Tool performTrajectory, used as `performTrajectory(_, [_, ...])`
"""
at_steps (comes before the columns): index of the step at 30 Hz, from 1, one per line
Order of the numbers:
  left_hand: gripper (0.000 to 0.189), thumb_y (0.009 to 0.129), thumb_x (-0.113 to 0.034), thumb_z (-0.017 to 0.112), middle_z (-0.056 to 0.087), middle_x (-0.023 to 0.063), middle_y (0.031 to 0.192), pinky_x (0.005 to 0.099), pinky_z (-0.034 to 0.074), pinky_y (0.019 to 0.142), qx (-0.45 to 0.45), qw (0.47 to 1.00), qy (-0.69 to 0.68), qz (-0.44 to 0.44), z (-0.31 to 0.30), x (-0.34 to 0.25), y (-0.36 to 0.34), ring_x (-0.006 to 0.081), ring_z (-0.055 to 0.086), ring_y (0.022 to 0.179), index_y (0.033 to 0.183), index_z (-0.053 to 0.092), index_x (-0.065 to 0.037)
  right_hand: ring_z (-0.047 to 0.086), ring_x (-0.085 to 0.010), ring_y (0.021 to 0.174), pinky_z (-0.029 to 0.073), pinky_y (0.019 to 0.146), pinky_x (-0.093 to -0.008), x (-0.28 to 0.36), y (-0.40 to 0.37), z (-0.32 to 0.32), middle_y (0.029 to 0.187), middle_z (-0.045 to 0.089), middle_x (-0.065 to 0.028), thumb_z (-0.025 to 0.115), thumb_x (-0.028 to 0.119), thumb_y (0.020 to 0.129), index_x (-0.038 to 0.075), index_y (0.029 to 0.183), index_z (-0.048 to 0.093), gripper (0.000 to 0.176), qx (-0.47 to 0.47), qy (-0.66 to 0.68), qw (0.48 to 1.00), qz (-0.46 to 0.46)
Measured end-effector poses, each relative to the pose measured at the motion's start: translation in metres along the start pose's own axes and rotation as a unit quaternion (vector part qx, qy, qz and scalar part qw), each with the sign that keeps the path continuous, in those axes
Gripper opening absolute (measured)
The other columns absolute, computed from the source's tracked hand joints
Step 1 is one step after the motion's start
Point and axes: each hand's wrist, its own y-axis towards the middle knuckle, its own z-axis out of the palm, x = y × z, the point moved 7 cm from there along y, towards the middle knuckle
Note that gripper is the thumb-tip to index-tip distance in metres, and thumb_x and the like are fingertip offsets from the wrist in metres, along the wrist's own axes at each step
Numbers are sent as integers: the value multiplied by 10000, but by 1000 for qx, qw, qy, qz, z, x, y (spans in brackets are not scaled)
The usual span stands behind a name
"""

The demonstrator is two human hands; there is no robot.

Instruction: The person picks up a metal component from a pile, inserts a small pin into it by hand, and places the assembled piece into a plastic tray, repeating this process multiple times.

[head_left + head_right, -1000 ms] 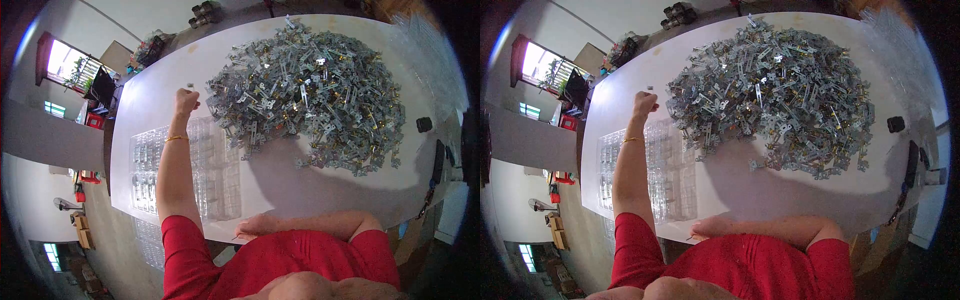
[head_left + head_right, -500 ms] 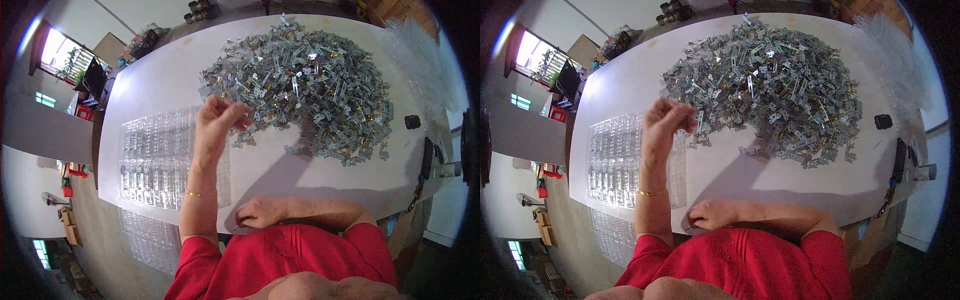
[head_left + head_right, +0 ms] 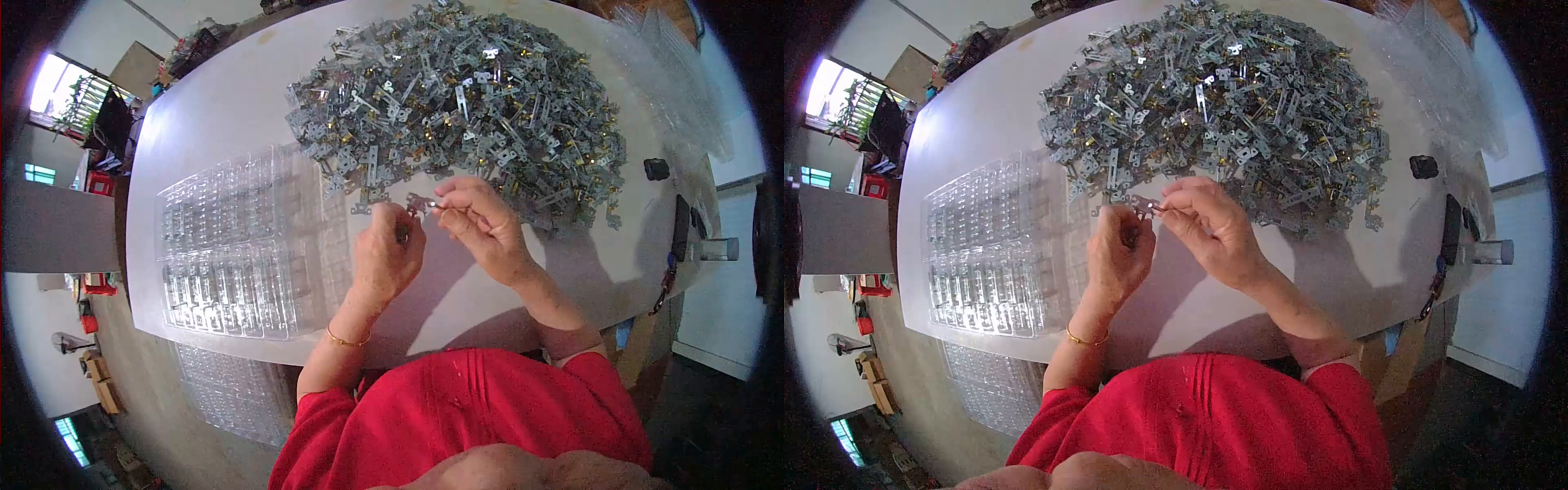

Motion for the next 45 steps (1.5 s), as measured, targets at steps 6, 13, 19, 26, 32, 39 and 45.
performTrajectory(6, [259,886,-72,710,654,119,732,411,527,572,2,998,33,59,7,7,-10,319,680,627,1054,514,-43,628,-151,851,513,729,-286,-1,3,16,1038,665,-74,680,84,971,36,1046,668,91,49,-66,997,9])
performTrajectory(13, [231,1023,-215,615,632,26,769,257,470,532,139,867,-438,-191,17,34,-6,131,643,648,1146,537,-34,633,-157,856,522,722,-294,-5,6,15,1036,665,-70,678,69,969,31,1054,662,95,39,-36,998,29])
performTrajectory(19, [166,1066,-206,548,594,18,743,231,444,486,137,858,-438,-233,21,39,-12,98,572,572,1120,556,-49,635,-128,848,516,704,-281,0,3,9,1009,667,-69,675,78,976,47,1076,658,107,-25,-115,993,-26])
performTrajectory(26, [135,1063,-181,561,582,9,743,223,436,474,92,881,-401,-233,20,42,-12,77,543,568,1086,557,-49,635,-134,640,488,566,-275,8,-2,16,772,650,-62,662,75,979,41,1051,650,81,14,-190,981,26])
performTrajectory(32, [101,1055,-139,569,576,1,763,221,432,476,80,910,-343,-219,17,39,-11,63,527,580,1088,558,-45,649,-153,628,495,550,-305,4,-2,15,764,654,-82,672,65,963,31,1042,648,89,16,-209,978,18])
performTrajectory(39, [135,955,-56,653,633,102,763,319,502,619,-6,995,-85,-47,-4,26,-6,171,637,665,1053,568,-20,688,-303,713,525,609,-391,17,-3,17,834,679,-136,691,57,926,40,1032,631,123,32,-295,954,-51])
performTrajectory(45, [137,938,-17,634,668,156,798,337,520,637,-11,998,-56,-6,-9,18,-4,273,663,665,1059,573,-31,684,-343,747,527,641,-422,22,-4,17,854,679,-140,683,56,927,39,1051,614,143,34,-316,944,-86])
